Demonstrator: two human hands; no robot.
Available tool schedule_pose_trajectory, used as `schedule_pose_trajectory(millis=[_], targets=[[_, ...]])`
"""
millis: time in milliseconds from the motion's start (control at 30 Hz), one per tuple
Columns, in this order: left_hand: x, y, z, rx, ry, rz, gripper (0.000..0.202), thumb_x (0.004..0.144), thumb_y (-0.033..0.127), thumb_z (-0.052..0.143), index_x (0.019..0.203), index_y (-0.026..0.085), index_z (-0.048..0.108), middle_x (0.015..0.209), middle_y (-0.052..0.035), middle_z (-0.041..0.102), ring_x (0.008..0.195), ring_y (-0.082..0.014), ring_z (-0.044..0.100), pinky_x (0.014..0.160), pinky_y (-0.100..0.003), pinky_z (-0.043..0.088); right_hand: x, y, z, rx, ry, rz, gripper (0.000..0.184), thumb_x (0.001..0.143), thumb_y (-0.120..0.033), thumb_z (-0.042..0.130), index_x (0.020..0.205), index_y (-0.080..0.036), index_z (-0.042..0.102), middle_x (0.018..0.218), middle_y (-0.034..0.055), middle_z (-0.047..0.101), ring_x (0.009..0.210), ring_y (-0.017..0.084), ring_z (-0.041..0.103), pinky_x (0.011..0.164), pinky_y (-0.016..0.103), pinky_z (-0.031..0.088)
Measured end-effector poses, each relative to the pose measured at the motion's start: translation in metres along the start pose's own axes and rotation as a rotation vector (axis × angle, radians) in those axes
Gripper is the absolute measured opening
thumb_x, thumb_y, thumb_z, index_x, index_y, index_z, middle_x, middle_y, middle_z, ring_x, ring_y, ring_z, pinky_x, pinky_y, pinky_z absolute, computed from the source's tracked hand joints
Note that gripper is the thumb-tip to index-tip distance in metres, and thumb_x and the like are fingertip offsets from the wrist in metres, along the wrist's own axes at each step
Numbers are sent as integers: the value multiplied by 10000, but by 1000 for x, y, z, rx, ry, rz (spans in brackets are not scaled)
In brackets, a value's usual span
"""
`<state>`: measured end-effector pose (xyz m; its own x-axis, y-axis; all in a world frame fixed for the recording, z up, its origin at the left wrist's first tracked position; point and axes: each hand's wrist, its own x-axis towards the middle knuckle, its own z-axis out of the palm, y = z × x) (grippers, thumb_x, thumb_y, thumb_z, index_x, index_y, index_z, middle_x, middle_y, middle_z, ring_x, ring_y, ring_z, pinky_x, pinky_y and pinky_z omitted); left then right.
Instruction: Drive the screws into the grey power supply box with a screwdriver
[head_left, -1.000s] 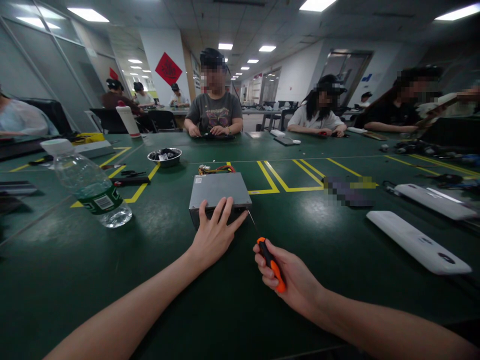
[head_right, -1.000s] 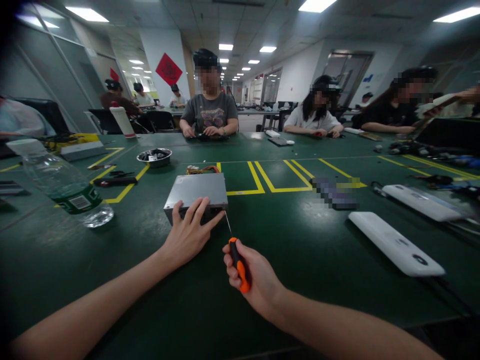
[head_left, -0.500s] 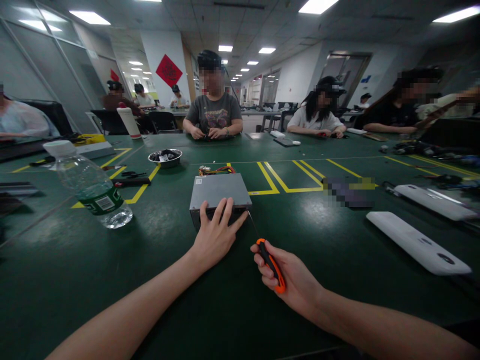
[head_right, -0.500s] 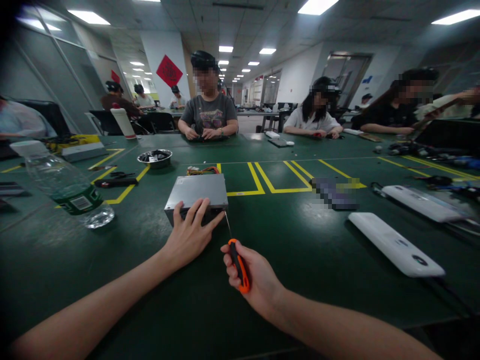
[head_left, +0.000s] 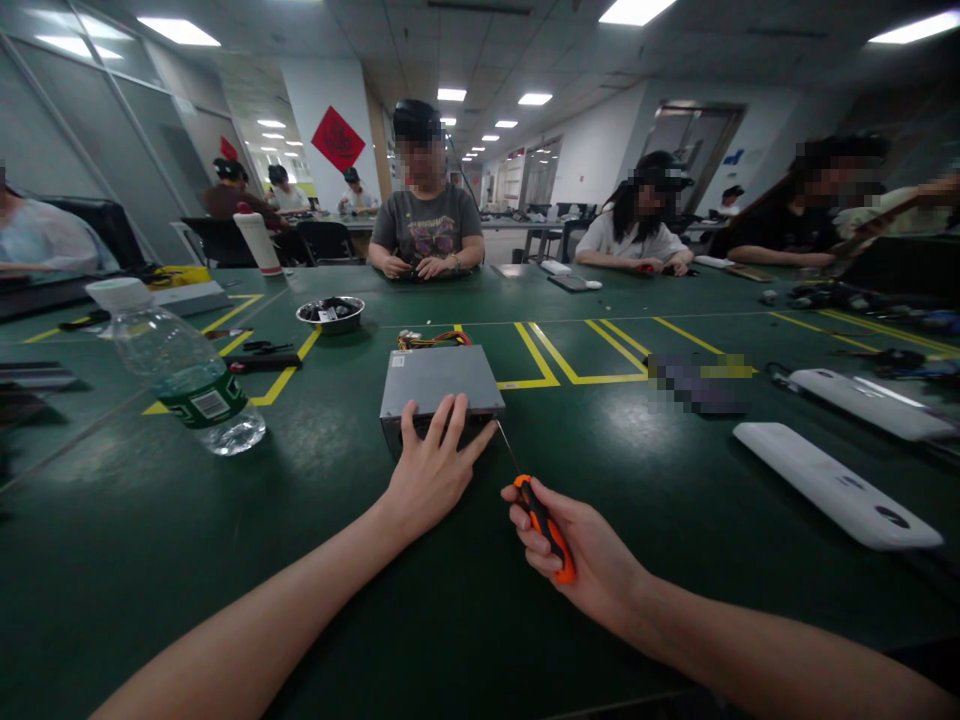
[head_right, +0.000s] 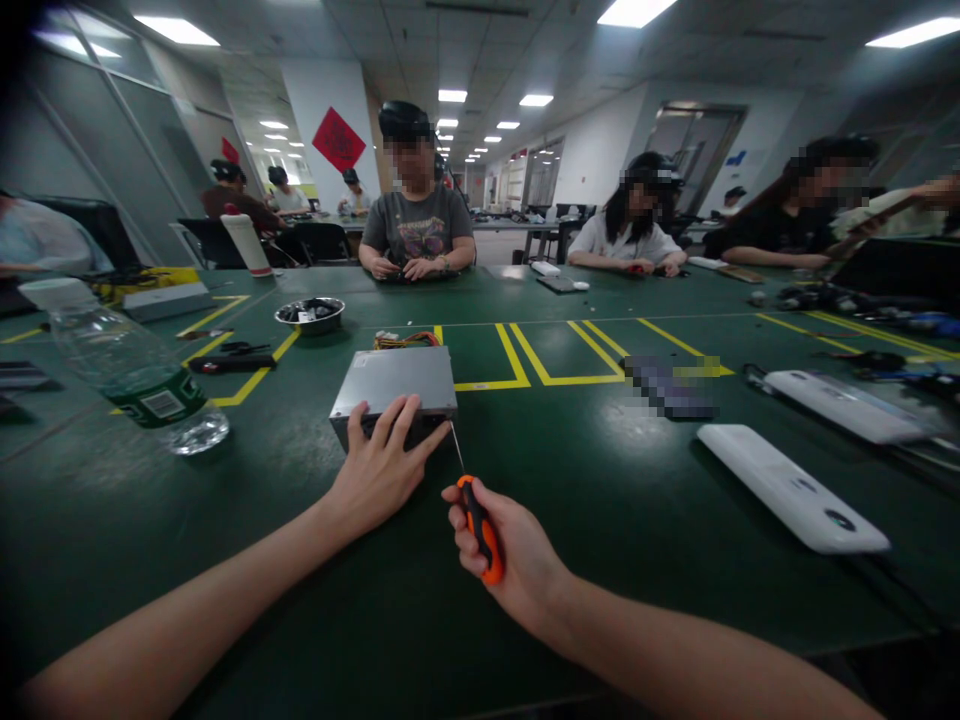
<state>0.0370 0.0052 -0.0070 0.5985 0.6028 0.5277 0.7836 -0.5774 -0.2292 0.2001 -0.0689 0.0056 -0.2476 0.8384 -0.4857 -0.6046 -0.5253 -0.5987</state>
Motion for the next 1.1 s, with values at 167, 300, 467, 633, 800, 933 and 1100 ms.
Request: schedule_pose_trajectory(millis=[167, 300, 467, 633, 800, 933, 1100], targets=[[0, -1, 1, 27, -3, 9, 558, 784, 241, 530, 1313, 308, 369, 1388, -181, 323, 1278, -335, 279, 970, -633, 143, 0, -1, 1, -18, 9, -40, 130, 819, -208, 493, 722, -130, 529, 640, 7, 513, 392, 10, 343, 309, 101, 215], [0, -2, 0, 46, -9, 19, 555, 791, 242, 518, 1319, 306, 359, 1389, -190, 316, 1276, -335, 281, 969, -629, 147, -1, -1, 0, 11, -20, -34, 214, 860, -252, 432, 736, -119, 545, 607, -1, 486, 396, 16, 347, 316, 105, 237], [0, -2, 0, 51, -16, 28, 582, 780, 243, 536, 1324, 322, 344, 1389, -182, 322, 1277, -340, 277, 971, -629, 145, 1, -3, -1, 7, -11, -15, 263, 883, -266, 384, 797, -99, 568, 581, -10, 463, 387, 20, 346, 314, 116, 238], [-1, -2, 1, 63, -25, 35, 579, 792, 248, 522, 1333, 317, 326, 1399, -187, 306, 1287, -337, 264, 965, -633, 155, 1, -3, -1, -13, 2, -41, 197, 850, -235, 438, 727, -120, 539, 618, -1, 498, 375, 11, 326, 298, 113, 203], [-1, -2, 2, 66, -23, 29, 576, 792, 255, 526, 1333, 307, 334, 1404, -176, 304, 1284, -336, 272, 973, -629, 156, 1, -2, -3, -4, -5, -48, 222, 862, -253, 437, 728, -115, 548, 595, -11, 476, 365, 5, 323, 300, 110, 210], [-1, -2, 2, 68, -23, 30, 586, 783, 257, 537, 1332, 303, 338, 1402, -180, 305, 1287, -338, 263, 972, -634, 151, 2, -2, -4, 6, -16, -20, 298, 895, -286, 365, 769, -103, 563, 566, -12, 462, 356, 14, 332, 306, 119, 235], [-1, -2, 1, 67, -25, 38, 572, 788, 245, 520, 1330, 296, 345, 1393, -183, 319, 1278, -342, 279, 966, -638, 163, 2, -3, -2, 1, -12, -33, 235, 876, -263, 399, 765, -120, 548, 604, -3, 496, 348, 9, 313, 291, 117, 202]])
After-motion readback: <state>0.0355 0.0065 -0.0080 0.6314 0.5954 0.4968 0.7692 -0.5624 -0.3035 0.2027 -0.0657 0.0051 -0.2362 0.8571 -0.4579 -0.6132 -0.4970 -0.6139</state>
